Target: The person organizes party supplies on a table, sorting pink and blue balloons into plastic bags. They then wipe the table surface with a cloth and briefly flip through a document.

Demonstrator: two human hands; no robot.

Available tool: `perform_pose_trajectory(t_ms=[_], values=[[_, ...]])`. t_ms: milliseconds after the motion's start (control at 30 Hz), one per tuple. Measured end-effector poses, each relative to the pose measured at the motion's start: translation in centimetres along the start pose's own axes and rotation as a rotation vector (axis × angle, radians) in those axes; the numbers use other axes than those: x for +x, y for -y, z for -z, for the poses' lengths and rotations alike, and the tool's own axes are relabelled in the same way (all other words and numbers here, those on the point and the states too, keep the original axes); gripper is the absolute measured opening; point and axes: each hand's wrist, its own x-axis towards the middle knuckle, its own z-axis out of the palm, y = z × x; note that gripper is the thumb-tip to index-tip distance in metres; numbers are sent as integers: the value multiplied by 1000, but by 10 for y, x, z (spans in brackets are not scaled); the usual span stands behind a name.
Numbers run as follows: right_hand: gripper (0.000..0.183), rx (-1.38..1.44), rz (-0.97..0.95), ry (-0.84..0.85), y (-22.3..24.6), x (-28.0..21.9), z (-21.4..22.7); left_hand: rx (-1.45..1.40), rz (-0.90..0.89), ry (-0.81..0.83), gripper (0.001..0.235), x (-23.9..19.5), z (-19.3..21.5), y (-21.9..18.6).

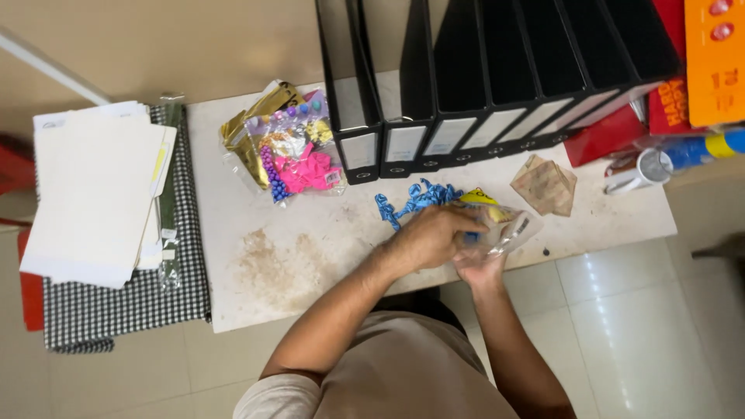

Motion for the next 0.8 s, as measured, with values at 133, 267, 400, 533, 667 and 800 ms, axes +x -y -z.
perform_pose_trajectory(t_ms=[133,267,400,533,667,800], values=[[79,5,83,13,-8,-35,-39,-354,136,-96,36,-1,-8,48],[86,-41,244,-67,-5,-68,-30,-422,330,-340,27,-4,-49,144],[91,121,333,-103,-8,-93,-29,230,270,-123,33,-25,-111,193],[94,105,388,-306,-13,-110,-18,580,109,-84,40,-50,-141,202],[96,116,405,-416,-15,-119,-19,703,68,-75,21,-72,-153,249],[98,79,401,-332,-20,-111,-19,428,209,-96,19,-81,-128,269]])
